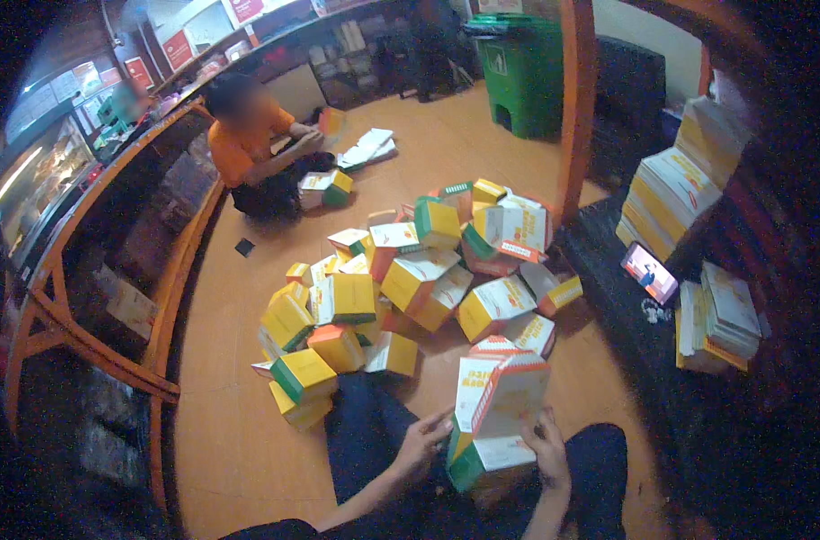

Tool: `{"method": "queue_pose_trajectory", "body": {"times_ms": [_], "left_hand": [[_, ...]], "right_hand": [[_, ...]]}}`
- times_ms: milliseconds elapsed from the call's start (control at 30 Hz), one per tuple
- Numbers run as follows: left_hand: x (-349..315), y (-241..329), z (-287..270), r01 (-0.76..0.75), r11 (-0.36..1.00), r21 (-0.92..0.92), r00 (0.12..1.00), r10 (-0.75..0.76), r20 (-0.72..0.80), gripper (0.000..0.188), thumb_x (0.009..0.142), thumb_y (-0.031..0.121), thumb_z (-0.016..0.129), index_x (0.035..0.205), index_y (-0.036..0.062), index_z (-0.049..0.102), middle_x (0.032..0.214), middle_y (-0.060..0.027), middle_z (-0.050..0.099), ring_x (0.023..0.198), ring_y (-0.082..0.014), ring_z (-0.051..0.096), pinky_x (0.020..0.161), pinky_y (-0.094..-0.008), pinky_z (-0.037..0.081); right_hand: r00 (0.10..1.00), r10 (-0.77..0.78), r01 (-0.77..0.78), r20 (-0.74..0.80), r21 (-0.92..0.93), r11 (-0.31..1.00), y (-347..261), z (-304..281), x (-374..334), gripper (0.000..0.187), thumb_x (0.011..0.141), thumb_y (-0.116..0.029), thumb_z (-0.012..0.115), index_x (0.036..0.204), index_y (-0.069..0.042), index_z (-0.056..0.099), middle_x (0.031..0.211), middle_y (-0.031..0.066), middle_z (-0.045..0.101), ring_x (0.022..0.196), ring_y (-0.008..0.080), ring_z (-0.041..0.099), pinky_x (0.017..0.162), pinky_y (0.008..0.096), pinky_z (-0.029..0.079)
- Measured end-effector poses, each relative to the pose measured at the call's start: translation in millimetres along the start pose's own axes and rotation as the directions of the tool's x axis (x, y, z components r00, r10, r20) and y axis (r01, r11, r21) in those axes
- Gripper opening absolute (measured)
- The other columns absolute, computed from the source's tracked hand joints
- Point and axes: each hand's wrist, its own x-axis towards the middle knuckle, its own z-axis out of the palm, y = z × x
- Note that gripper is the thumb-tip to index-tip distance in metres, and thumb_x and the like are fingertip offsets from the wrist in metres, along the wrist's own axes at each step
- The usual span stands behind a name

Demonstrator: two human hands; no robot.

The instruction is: The person sits on the floor and folds flat paperboard pieces into small rectangular boxes. They fold the flaps and tuck them to form the box shape, then place the finished boxes into a growing pile. Another person in an orange shirt performs the same task nearby.

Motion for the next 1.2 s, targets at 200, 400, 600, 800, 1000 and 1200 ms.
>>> {"method": "queue_pose_trajectory", "body": {"times_ms": [200,400,600,800,1000,1200], "left_hand": [[-11,2,16,-0.119,0.979,-0.163,0.988,0.133,0.079,0.053,0.099,0.014,0.059,0.147,-0.0023,0.045,0.139,-0.0121,0.055,0.127,-0.0201,0.052,0.11,-0.032,0.038],[-27,5,33,-0.495,0.788,0.368,0.865,0.403,0.301,0.102,0.077,0.018,0.086,0.155,-0.0017,0.022,0.144,-0.0198,0.048,0.134,-0.0272,0.047,0.113,-0.0378,0.037],[-25,2,34,-0.406,0.849,0.337,0.913,0.391,0.117,0.095,0.072,0.009,0.087,0.149,-0.003,0.034,0.139,-0.0165,0.051,0.13,-0.0258,0.05,0.112,-0.0393,0.038],[-16,-13,12,-0.408,0.897,0.169,0.91,0.385,0.151,0.075,0.075,0.008,0.083,0.14,0.0013,0.046,0.136,-0.0107,0.055,0.129,-0.0216,0.05,0.112,-0.0366,0.037],[-9,-34,-3,-0.271,0.962,0.012,0.959,0.269,0.086,0.067,0.071,0.01,0.084,0.13,0.0056,0.052,0.128,-0.0066,0.059,0.124,-0.0197,0.053,0.107,-0.035,0.04],[-3,-40,-11,-0.337,0.875,0.347,0.941,0.3,0.157,0.067,0.075,0.013,0.084,0.132,0.0049,0.049,0.133,-0.0077,0.048,0.126,-0.0195,0.05,0.107,-0.0359,0.041]], "right_hand": [[0.982,-0.054,0.039,-0.181,-0.082,0.996,24,22,15,0.024,0.092,-0.012,0.066,0.112,0.001,0.06,0.113,0.0053,0.051,0.105,0.0152,0.055,0.089,0.0278,0.049],[0.966,-0.068,0.087,-0.251,0.068,0.994,4,26,8,0.042,0.088,-0.009,0.073,0.124,-0.004,0.05,0.115,0.0079,0.056,0.103,0.0178,0.061,0.081,0.0293,0.057],[0.986,-0.072,0.106,-0.152,0.225,0.969,1,34,10,0.056,0.084,-0.007,0.075,0.135,-0.004,0.05,0.122,0.0096,0.062,0.109,0.0181,0.063,0.089,0.0323,0.054],[0.994,-0.085,0.103,-0.075,0.283,0.953,20,28,2,0.033,0.091,-0.014,0.066,0.12,0.0,0.061,0.118,0.0099,0.067,0.106,0.0193,0.065,0.094,0.0329,0.051],[0.987,-0.152,0.158,-0.048,0.186,0.97,37,26,-7,0.041,0.086,-0.017,0.07,0.124,-0.005,0.059,0.116,0.0058,0.064,0.109,0.0154,0.061,0.094,0.0297,0.049],[0.98,-0.11,0.125,-0.166,0.083,0.989,57,30,-16,0.056,0.084,-0.028,0.079,0.13,-0.006,0.055,0.119,0.0041,0.062,0.111,0.0153,0.059,0.095,0.0291,0.049]]}}
